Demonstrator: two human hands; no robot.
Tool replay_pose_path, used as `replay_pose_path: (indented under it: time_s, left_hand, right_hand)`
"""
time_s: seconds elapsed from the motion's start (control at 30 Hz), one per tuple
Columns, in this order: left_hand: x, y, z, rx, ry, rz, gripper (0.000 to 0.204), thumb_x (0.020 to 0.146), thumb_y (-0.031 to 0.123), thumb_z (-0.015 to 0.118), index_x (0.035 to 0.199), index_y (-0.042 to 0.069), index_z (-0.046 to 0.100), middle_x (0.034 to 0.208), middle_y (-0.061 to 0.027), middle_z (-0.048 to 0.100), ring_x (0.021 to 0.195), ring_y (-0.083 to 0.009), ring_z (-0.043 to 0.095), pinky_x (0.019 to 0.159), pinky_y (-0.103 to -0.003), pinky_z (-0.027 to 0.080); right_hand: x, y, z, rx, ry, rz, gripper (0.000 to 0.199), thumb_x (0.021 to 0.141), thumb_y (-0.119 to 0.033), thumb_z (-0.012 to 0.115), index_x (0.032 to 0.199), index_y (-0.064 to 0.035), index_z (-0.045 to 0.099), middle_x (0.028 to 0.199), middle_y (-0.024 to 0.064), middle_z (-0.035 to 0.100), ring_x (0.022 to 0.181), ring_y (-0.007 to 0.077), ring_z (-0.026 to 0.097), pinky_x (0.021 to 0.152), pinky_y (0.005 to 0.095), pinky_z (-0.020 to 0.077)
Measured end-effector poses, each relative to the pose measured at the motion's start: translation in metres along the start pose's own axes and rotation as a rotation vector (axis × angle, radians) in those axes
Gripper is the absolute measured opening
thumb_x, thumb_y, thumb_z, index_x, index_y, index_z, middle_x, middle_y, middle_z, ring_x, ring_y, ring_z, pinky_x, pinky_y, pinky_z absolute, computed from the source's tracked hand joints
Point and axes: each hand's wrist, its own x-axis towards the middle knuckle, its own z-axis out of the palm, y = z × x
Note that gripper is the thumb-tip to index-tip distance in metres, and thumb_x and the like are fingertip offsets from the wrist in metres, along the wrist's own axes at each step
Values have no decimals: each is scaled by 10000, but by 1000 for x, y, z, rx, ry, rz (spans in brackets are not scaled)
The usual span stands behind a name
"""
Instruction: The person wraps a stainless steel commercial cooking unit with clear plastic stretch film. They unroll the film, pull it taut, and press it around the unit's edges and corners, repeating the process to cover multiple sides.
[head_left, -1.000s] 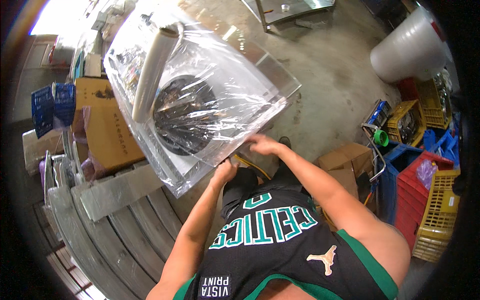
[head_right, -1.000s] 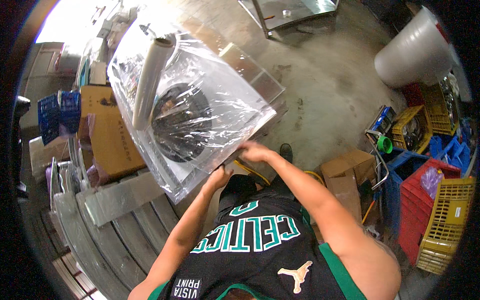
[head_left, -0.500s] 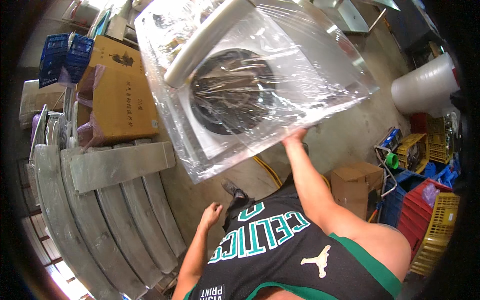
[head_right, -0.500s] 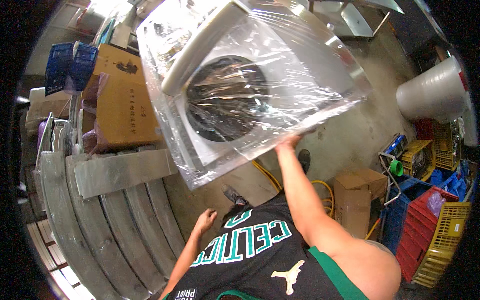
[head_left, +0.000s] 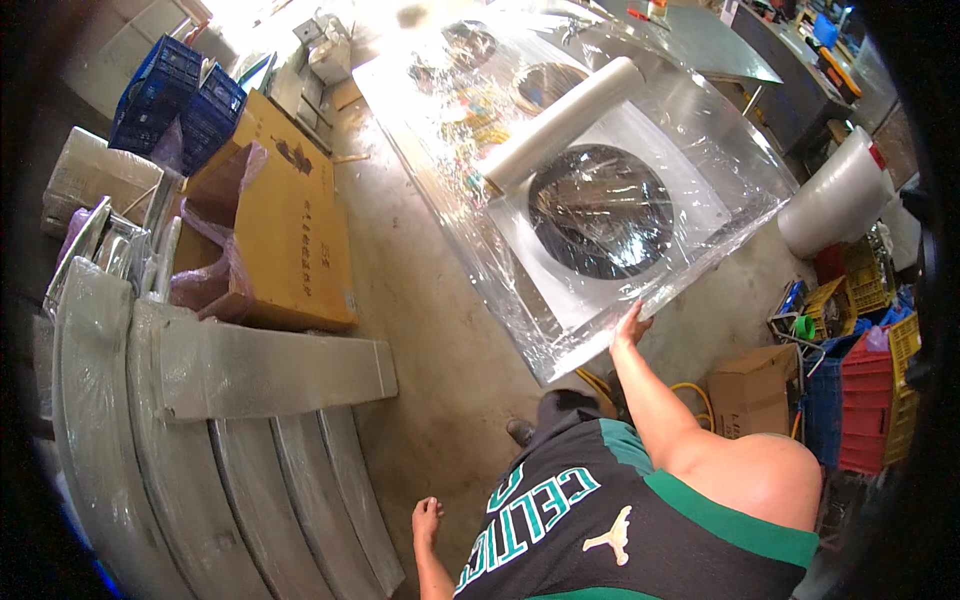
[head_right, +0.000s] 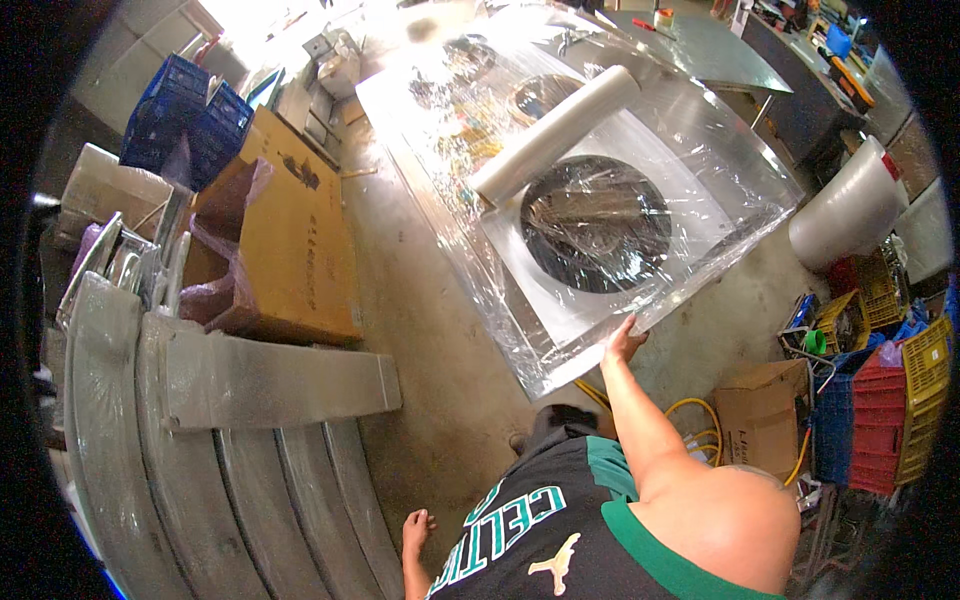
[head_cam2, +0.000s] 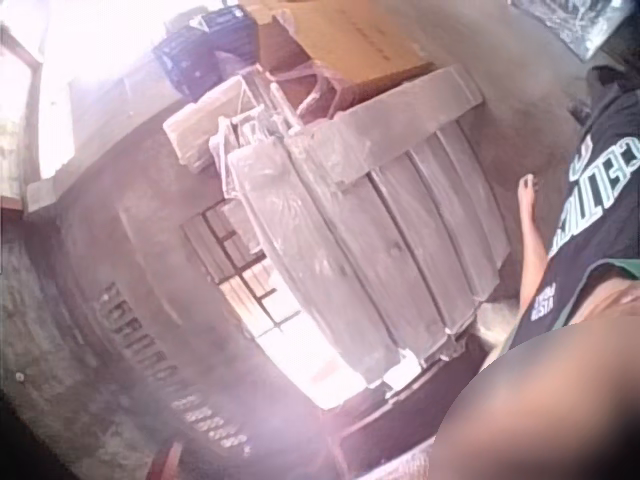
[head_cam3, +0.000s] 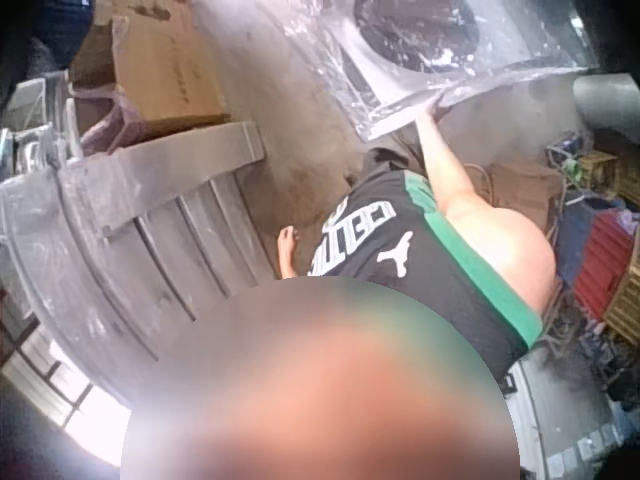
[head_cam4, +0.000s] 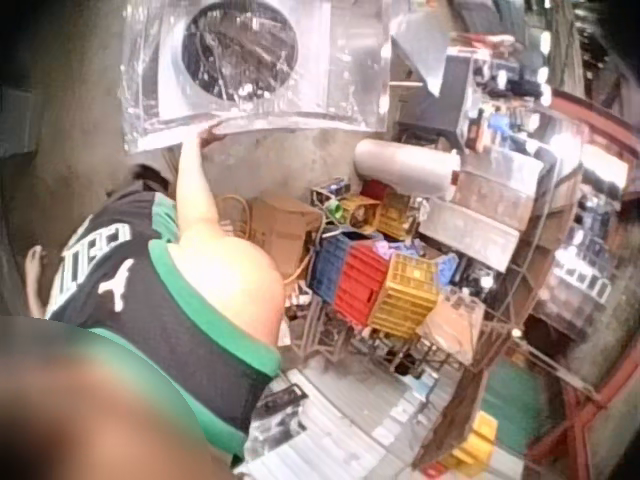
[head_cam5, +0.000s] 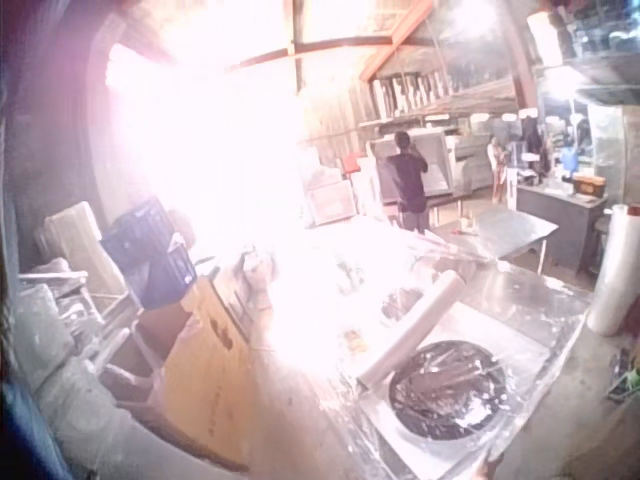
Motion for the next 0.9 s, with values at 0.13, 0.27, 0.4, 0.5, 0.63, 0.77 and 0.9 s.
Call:
replay_pose_path:
  time_s: [0.13,0.27,0.4,0.5,0.63,0.77,0.9]
  left_hand:
    - [48,10,-23,86,-18,-50,396,997,308,633,1187,-38,662,994,-128,736,900,-206,710,776,-338,570]
    - [108,71,-25,77,-162,-45,412,990,303,643,1216,-41,657,1001,-134,728,867,-200,697,762,-328,561]
    - [169,164,-27,279,-283,279,473,986,348,641,1277,-24,647,1105,-181,734,992,-260,711,871,-379,555]
    - [229,241,-34,463,-276,412,470,983,357,639,1279,-7,654,1172,-202,726,1081,-307,702,934,-395,536]
    - [320,340,-53,538,-302,389,489,979,365,630,1263,-31,656,1176,-234,717,1109,-339,690,952,-393,528]
    - [400,429,-99,602,-411,423,503,953,361,637,1187,-83,674,1005,-221,744,889,-280,728,816,-389,565]
    - [481,511,-154,692,-349,285,415,958,335,643,1102,-47,716,910,-139,737,732,-206,678,669,-359,544]
  right_hand:
    - [-44,-10,6,-413,128,31,853,992,-562,525,1570,-16,217,1471,315,484,1253,472,578,1006,542,499]
    - [-58,-24,16,-543,257,22,755,995,-543,514,1498,-12,327,1296,309,618,1118,485,647,938,571,519]
    - [-59,-23,25,-654,298,71,789,1003,-602,441,1488,15,364,1363,317,576,1177,470,626,977,558,509]
    - [-59,-17,30,-739,361,33,812,1005,-622,414,1514,8,355,1401,297,559,1210,462,612,989,561,504]
    - [-62,-21,46,-829,534,-37,733,1031,-584,391,1517,-35,384,1488,258,496,1323,430,532,1056,528,465]
    - [-59,-59,100,-791,874,-215,616,1014,-427,546,1465,-20,443,1470,249,496,1349,439,475,1131,526,371]
    - [-38,-127,220,-707,916,-620,510,994,-351,593,1357,-2,510,1377,240,555,1305,420,499,1106,521,377]
